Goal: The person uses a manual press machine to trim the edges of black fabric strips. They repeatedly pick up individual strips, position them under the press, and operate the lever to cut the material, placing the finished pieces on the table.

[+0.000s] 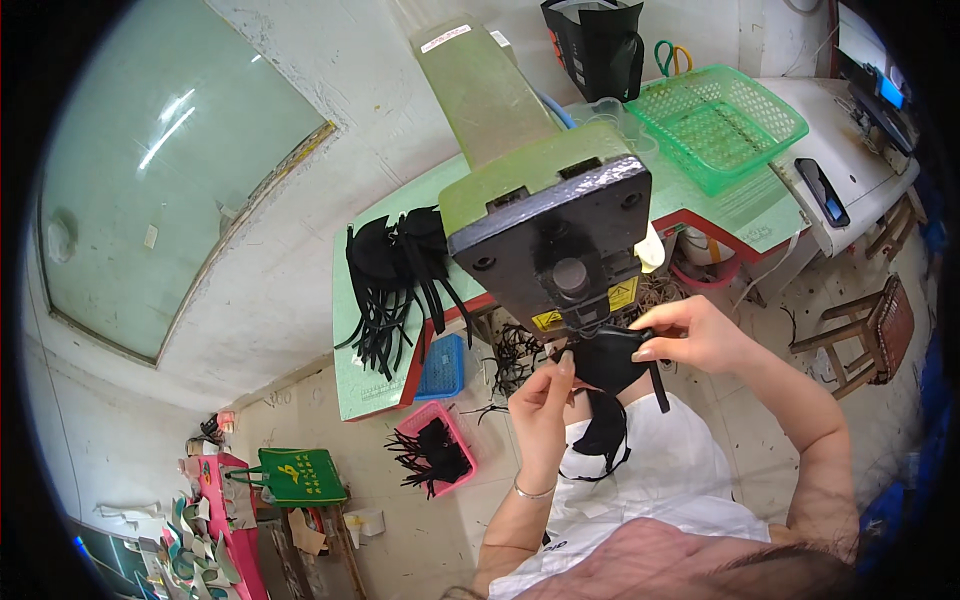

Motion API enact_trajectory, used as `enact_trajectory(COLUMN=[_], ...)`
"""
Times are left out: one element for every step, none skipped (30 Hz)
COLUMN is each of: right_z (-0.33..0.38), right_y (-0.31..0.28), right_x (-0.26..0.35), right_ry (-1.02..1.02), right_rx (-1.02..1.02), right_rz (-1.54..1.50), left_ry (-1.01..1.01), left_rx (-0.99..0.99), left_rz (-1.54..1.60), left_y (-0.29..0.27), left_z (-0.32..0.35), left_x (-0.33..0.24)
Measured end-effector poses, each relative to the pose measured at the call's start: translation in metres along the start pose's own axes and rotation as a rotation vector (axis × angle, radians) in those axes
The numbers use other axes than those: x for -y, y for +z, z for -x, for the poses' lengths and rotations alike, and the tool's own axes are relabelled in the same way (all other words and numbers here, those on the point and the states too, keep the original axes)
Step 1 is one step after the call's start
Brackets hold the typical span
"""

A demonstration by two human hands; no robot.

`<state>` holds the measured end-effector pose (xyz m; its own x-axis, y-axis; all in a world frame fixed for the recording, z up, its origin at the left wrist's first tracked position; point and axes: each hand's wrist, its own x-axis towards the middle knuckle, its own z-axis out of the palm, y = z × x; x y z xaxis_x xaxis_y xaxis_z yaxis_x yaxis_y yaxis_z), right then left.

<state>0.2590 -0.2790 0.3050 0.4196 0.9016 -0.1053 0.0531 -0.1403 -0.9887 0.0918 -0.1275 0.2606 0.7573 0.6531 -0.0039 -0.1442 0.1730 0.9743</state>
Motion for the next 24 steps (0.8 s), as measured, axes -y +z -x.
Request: enact_trajectory(right_z=[-0.006,-0.012,-0.016,-0.023,-0.030,-0.035,-0.038,-0.041,-0.043,-0.044,-0.044,-0.045,-0.045,-0.049,-0.047,-0.045,-0.042,-0.038,-0.035,-0.032,-0.029,-0.028,-0.029,-0.031], right_y=[0.002,0.004,0.003,-0.001,-0.002,-0.001,0.002,0.004,0.006,0.006,0.004,0.001,-0.003,-0.007,-0.013,-0.016,-0.020,-0.026,-0.029,-0.031,-0.033,-0.031,-0.030,-0.030], right_x=[0.004,0.008,0.010,0.006,0.007,0.009,0.013,0.020,0.029,0.035,0.037,0.038,0.039,0.028,0.022,0.020,0.018,0.021,0.022,0.023,0.024,0.025,0.024,0.023], right_ry=[-0.006,-0.011,-0.016,-0.030,-0.064,-0.080,-0.095,-0.119,-0.142,-0.165,-0.131,-0.097,-0.063,-0.063,-0.066,-0.070,-0.069,-0.058,-0.039,-0.019,0.000,0.002,-0.009,-0.020], right_rx=[0.023,0.045,0.067,0.097,0.109,0.133,0.156,0.161,0.164,0.166,0.190,0.214,0.237,0.245,0.237,0.229,0.220,0.188,0.174,0.158,0.142,0.127,0.136,0.145], right_rz=[-0.045,-0.092,-0.138,-0.017,0.022,-0.007,-0.036,0.008,0.053,0.097,0.080,0.062,0.044,0.086,0.085,0.084,0.088,0.184,0.143,0.103,0.063,0.040,0.065,0.090], left_ry=[-0.011,-0.023,-0.010,0.003,0.020,0.031,0.008,-0.014,-0.036,-0.024,-0.014,-0.004,-0.019,-0.035,-0.051,-0.059,-0.075,-0.091,-0.107,-0.095,-0.084,-0.071,-0.073,-0.075], left_rx=[0.002,0.004,0.015,0.027,0.033,0.099,0.125,0.151,0.178,0.195,0.214,0.233,0.247,0.259,0.270,0.265,0.261,0.257,0.253,0.251,0.248,0.245,0.238,0.230], left_rz=[0.003,0.005,-0.012,-0.029,-0.044,-0.098,-0.180,-0.261,-0.342,-0.304,-0.266,-0.229,-0.211,-0.192,-0.173,-0.105,-0.119,-0.133,-0.147,-0.179,-0.211,-0.243,-0.226,-0.209], left_y=[-0.007,-0.010,-0.010,-0.006,-0.004,-0.008,-0.008,-0.006,-0.006,-0.006,-0.007,-0.008,-0.009,-0.009,-0.008,-0.004,-0.003,-0.002,-0.001,-0.001,-0.001,-0.001,-0.002,-0.005], left_z=[0.001,0.001,-0.001,-0.005,-0.009,-0.014,-0.017,-0.020,-0.022,-0.023,-0.024,-0.025,-0.026,-0.025,-0.025,-0.024,-0.025,-0.025,-0.025,-0.025,-0.026,-0.027,-0.027,-0.027], left_x=[0.002,0.000,-0.005,-0.014,-0.022,-0.023,-0.027,-0.033,-0.036,-0.036,-0.036,-0.035,-0.033,-0.028,-0.025,-0.021,-0.020,-0.019,-0.018,-0.017,-0.015,-0.014,-0.013,-0.013])
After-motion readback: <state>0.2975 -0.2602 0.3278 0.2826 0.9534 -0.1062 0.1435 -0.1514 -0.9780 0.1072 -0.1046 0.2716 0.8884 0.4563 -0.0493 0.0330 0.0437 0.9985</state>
